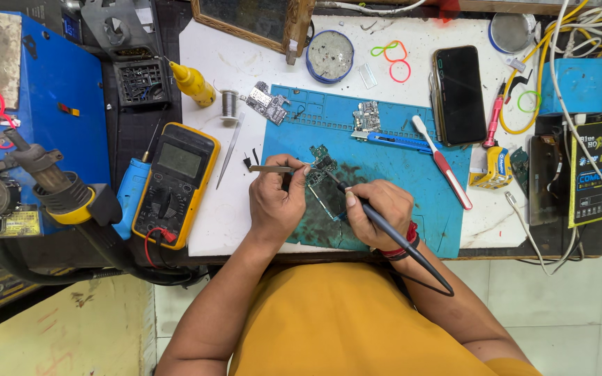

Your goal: The person solders components on a phone motherboard placed on a blue repair mat, holding the board with one hand and a soldering iron with the other. They reposition the board, continue soldering, then set the iron aside and rub the board area with a white stick.

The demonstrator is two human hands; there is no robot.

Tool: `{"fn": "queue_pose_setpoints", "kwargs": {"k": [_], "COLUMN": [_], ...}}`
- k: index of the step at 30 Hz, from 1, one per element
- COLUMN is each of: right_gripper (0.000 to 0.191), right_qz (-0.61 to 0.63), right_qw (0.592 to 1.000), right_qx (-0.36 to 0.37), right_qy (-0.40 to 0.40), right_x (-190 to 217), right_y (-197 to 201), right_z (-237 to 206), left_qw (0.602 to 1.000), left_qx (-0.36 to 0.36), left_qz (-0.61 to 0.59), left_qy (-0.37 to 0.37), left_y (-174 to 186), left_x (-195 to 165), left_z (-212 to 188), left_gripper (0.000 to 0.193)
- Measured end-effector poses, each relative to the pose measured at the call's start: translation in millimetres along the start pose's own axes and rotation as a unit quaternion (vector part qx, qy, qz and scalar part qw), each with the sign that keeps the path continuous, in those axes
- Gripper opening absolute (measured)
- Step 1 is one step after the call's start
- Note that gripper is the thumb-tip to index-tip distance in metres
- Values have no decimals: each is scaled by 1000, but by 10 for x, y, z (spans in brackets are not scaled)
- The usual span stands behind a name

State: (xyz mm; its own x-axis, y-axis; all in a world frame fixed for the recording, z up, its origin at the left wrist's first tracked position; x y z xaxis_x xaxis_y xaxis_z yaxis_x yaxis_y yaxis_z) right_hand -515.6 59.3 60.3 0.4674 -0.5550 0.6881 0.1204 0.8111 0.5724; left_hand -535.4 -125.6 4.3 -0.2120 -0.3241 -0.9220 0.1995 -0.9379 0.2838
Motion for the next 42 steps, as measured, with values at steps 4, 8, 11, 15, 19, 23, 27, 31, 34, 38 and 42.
{"fn": "queue_pose_setpoints", "kwargs": {"k": [4, 8, 11, 15, 19, 23, 27, 31, 34, 38, 42], "right_gripper": [5, 5, 5, 3, 9, 22, 19, 13, 13, 13, 14], "right_qz": [-2, -3, -1, 3, 9, -22, 1, -5, -7, -14, -16], "right_qw": [1000, 1000, 1000, 1000, 998, 996, 998, 999, 999, 999, 999], "right_qx": [-1, 5, 5, 3, -57, -89, -59, -47, -41, -42, -40], "right_qy": [-9, -9, -11, -15, -18, -2, -21, -24, -16, -21, -19], "right_x": [-12, -12, -18, -37, -65, -69, -125, -127, -105, -98, -84], "right_y": [11, 10, 15, 25, 91, 91, 58, 59, 43, 34, 33], "right_z": [-2, -5, -10, -30, -54, -74, -92, -109, -98, -74, -69], "left_qw": [1000, 1000, 1000, 1000, 1000, 999, 999, 1000, 1000, 1000, 1000], "left_qx": [-11, -4, -5, -5, -3, -23, -7, 2, 3, 3, 4], "left_qz": [5, 1, -3, -2, -1, -27, -34, -23, -13, -12, -11], "left_qy": [-29, -11, -9, -9, 2, -39, -23, -20, -16, -10, -8], "left_y": [4, -13, -15, -12, -13, 12, -13, -25, -20, -24, -27], "left_x": [-41, -10, -5, 4, 30, -24, 16, 22, 17, 15, 21], "left_z": [-3, -12, -17, -22, -34, -37, -45, -48, -47, -40, -36], "left_gripper": [12, 12, 12, 13, 13, 13, 14, 12, 13, 12, 12]}}
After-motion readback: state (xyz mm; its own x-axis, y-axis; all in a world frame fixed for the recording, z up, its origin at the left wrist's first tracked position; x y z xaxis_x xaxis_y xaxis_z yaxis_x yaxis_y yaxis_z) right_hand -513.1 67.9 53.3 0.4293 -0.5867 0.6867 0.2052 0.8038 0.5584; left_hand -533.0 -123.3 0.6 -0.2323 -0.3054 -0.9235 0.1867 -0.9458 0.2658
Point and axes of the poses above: each hand's wrist, its own z-axis towards the middle knuckle, its own y-axis out of the back of the hand, x = y × z, the point moved 8 cm from there along z, towards the middle knuckle, and after that the axes turned 6 degrees about -y, right-handed, at the moved point
